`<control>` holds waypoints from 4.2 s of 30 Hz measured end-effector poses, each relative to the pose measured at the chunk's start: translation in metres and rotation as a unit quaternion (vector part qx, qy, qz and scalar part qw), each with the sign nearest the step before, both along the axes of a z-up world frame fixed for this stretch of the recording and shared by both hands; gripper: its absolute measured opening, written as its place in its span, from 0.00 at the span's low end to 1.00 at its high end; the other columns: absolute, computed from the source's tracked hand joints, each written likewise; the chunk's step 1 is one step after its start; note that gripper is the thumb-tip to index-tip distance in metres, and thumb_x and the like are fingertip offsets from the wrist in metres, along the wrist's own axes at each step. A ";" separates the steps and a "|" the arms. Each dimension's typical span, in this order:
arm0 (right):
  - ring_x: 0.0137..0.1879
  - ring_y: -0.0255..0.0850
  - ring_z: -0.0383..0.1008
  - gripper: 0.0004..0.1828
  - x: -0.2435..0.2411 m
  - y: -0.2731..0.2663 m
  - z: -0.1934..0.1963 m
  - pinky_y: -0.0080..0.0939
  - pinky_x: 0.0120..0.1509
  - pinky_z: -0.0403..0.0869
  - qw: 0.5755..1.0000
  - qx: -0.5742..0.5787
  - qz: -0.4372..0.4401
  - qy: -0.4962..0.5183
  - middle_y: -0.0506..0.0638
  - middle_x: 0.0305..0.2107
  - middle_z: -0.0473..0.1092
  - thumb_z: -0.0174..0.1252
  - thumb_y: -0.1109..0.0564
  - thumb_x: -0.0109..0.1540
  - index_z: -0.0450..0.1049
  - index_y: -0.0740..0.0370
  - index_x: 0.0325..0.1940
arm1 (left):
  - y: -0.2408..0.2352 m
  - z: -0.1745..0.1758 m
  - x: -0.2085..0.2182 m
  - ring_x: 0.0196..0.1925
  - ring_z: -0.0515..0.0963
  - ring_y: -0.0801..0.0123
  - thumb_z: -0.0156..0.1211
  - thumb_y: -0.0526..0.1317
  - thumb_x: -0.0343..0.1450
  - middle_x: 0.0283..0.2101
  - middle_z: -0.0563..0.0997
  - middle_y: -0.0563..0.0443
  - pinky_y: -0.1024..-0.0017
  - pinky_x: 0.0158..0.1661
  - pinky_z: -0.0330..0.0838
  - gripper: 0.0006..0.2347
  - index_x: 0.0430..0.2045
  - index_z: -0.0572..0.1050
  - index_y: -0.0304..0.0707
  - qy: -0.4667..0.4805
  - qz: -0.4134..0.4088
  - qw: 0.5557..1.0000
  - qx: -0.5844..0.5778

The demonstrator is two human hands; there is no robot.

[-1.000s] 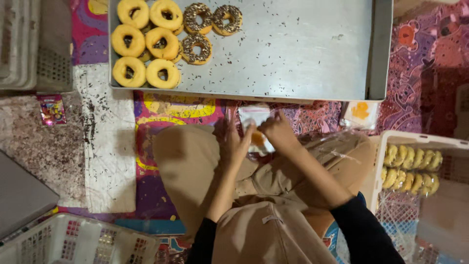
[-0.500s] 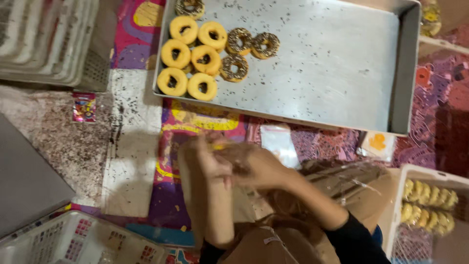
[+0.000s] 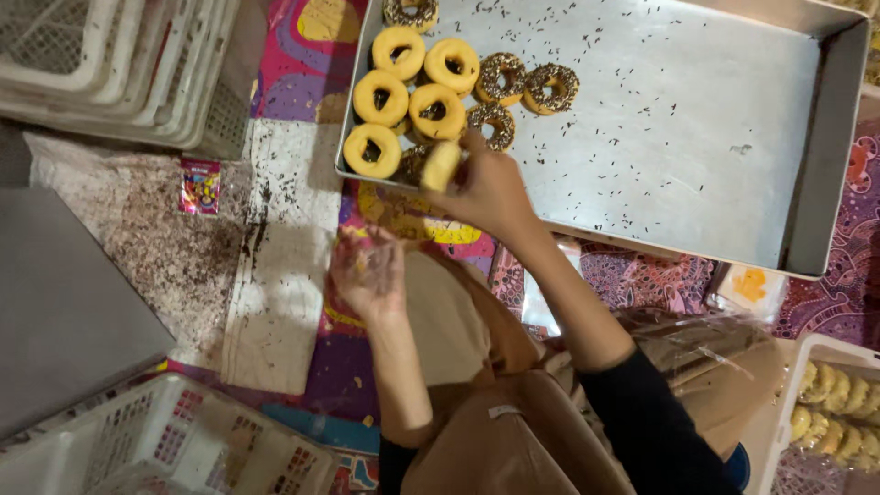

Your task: The person sits on the floor and individually places doughnuts into small plastic bags. They then place the sealed bags into a white plastic crate.

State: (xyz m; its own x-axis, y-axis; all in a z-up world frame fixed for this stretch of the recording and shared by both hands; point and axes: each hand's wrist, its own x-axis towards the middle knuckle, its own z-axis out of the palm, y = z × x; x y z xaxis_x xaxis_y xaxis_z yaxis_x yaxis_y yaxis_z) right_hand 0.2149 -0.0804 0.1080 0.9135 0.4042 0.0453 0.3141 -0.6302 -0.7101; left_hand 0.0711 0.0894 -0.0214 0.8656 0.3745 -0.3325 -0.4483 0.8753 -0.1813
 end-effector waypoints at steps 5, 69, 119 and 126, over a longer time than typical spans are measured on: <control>0.41 0.35 0.78 0.34 -0.127 -0.075 0.066 0.35 0.43 0.77 0.974 0.219 0.007 0.048 0.56 0.39 0.79 0.74 0.57 0.51 0.74 0.68 0.60 | -0.047 0.005 0.014 0.47 0.75 0.47 0.63 0.45 0.71 0.37 0.76 0.34 0.54 0.52 0.73 0.20 0.48 0.70 0.25 0.097 0.010 0.976 -0.196; 0.60 0.53 0.76 0.34 -0.208 -0.161 0.038 0.50 0.59 0.78 0.967 -0.005 0.004 -0.253 0.61 0.57 0.72 0.67 0.55 0.52 0.72 0.70 0.61 | -0.207 0.183 -0.113 0.78 0.57 0.59 0.45 0.44 0.82 0.79 0.46 0.42 0.70 0.69 0.65 0.28 0.76 0.41 0.46 0.033 0.027 0.722 0.690; 0.73 0.53 0.60 0.28 -0.155 -0.200 -0.034 0.67 0.73 0.52 0.943 -0.236 0.015 -0.233 0.49 0.63 0.68 0.61 0.51 0.51 0.76 0.47 0.57 | -0.240 0.065 -0.041 0.71 0.72 0.55 0.61 0.45 0.74 0.64 0.78 0.46 0.40 0.76 0.44 0.11 0.49 0.81 0.50 -0.075 -0.095 0.375 0.919; 0.68 0.59 0.64 0.41 -0.141 -0.101 0.015 0.71 0.78 0.46 0.965 0.000 0.264 0.002 0.67 0.56 0.68 0.66 0.39 0.59 0.68 0.71 0.66 | -0.137 0.049 -0.029 0.64 0.63 0.58 0.59 0.52 0.75 0.62 0.63 0.45 0.54 0.63 0.60 0.24 0.64 0.61 0.47 0.116 -0.093 0.923 0.354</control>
State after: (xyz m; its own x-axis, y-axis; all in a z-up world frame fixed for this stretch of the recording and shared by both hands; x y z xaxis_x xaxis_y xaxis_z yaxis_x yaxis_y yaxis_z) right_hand 0.0740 -0.1818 0.1227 0.5811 0.8127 0.0431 0.5884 -0.3829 -0.7121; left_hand 0.0421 -0.0475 0.0271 0.8727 0.4213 -0.2467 -0.2332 0.8037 0.5474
